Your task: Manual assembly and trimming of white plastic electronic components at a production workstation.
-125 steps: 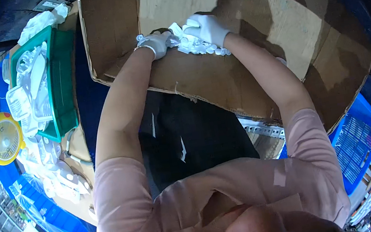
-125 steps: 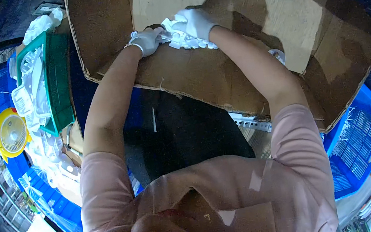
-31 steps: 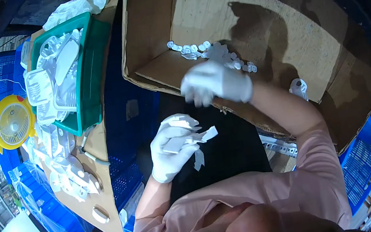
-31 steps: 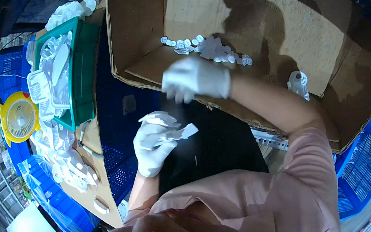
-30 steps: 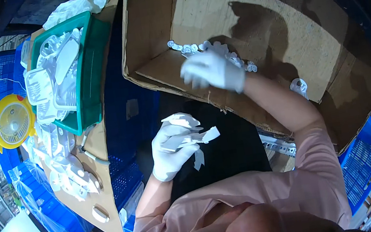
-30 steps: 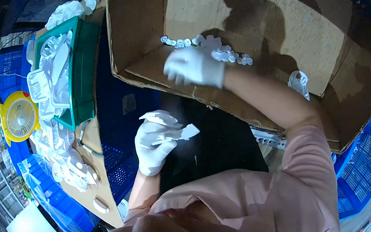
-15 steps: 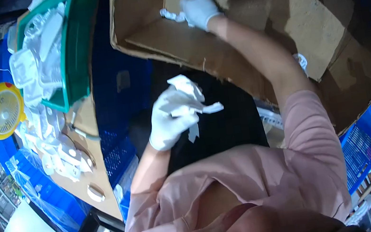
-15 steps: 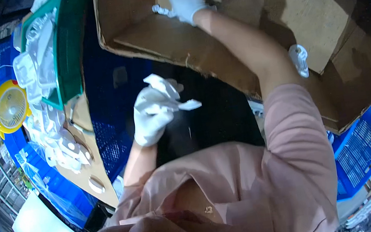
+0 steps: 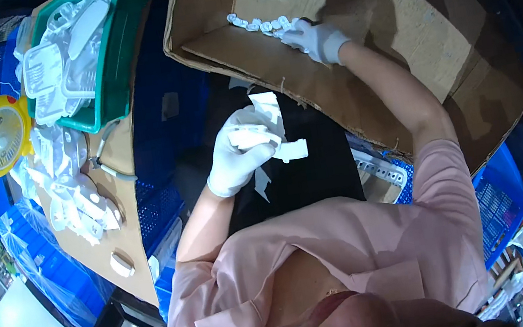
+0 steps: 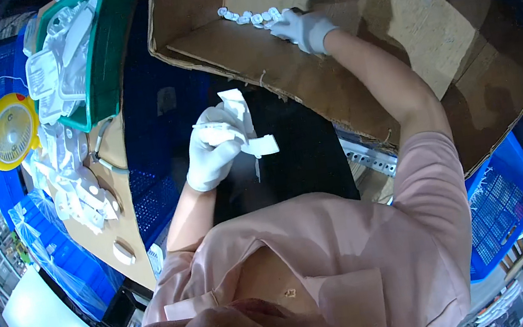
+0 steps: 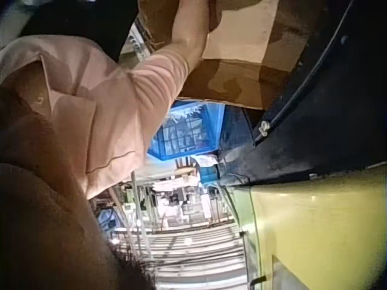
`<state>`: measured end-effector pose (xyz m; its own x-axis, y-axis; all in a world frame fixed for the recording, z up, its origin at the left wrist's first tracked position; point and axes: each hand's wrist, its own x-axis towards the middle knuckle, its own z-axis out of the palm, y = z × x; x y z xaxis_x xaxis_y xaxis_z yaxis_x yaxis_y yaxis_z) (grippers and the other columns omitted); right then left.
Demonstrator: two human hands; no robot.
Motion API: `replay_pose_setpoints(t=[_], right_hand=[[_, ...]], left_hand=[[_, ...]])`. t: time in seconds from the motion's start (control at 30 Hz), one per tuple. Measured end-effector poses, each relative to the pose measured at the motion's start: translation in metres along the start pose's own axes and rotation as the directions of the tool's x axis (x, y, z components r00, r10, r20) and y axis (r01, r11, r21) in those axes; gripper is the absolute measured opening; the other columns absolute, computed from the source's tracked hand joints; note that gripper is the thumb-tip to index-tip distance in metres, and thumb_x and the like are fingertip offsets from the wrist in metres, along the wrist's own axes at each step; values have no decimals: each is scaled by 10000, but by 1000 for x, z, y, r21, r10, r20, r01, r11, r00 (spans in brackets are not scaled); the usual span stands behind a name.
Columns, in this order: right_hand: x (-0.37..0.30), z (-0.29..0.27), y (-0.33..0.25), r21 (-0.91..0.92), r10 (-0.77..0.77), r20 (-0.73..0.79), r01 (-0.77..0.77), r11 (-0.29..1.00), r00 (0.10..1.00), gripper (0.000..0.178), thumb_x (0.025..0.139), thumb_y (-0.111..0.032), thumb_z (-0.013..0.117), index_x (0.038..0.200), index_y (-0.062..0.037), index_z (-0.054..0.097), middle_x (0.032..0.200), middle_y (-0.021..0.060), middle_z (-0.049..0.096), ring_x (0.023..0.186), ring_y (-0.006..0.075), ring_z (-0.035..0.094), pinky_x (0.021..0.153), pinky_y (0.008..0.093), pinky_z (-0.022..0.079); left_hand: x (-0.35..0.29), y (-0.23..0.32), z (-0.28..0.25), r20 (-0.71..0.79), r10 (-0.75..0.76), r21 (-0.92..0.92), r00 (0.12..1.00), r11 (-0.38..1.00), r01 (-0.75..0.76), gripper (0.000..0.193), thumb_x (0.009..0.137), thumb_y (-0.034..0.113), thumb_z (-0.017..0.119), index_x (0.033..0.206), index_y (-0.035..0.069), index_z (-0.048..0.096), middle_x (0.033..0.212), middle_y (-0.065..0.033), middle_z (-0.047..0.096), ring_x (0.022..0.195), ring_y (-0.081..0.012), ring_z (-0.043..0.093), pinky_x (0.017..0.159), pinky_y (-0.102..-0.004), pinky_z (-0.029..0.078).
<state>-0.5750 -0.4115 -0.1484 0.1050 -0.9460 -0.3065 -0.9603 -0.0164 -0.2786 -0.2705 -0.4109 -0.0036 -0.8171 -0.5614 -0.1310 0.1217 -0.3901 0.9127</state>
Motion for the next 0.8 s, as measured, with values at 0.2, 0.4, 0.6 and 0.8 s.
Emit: replay_pose_setpoints(t=[0.2, 0.4, 0.6, 0.8], right_hand=[[17, 10, 15, 139, 113, -188, -87, 986, 976, 234, 854, -264, 518, 1044, -170, 618, 1181, 113, 536, 1001, 322, 579, 788, 430, 496], [11, 12, 56, 2, 269, -257, -278, 961, 928, 311, 850, -333, 555, 1114, -171, 580, 1010, 140, 629, 965, 316, 618, 801, 406, 503], [-13, 14, 58, 533, 571, -313, -357, 767, 759, 259, 844, -299, 619, 980, -80, 646, 976, 122, 672, 920, 311, 634, 817, 384, 501], [-3, 37, 57, 195, -101, -364, 182, 964, 926, 221, 819, -245, 586, 962, -83, 625, 1226, 120, 565, 1064, 297, 568, 883, 349, 465]], left_hand=[[-6, -3, 6, 13, -71, 24, 997, 997, 70, 262, 735, 25, 712, 952, 17, 565, 958, -93, 577, 880, -177, 578, 792, -299, 461], [-3, -10, -5, -28, -107, -37, 994, 994, 106, 267, 739, 36, 715, 963, 18, 572, 971, -83, 589, 887, -167, 582, 806, -303, 456], [4, -9, 5, -38, -138, 3, 990, 990, 138, 237, 752, 10, 695, 959, 9, 581, 973, -88, 588, 888, -167, 583, 820, -295, 448], [10, -10, 4, 75, -70, -9, 995, 997, 70, 194, 757, 7, 692, 926, 13, 596, 982, -92, 578, 912, -176, 579, 830, -293, 442]])
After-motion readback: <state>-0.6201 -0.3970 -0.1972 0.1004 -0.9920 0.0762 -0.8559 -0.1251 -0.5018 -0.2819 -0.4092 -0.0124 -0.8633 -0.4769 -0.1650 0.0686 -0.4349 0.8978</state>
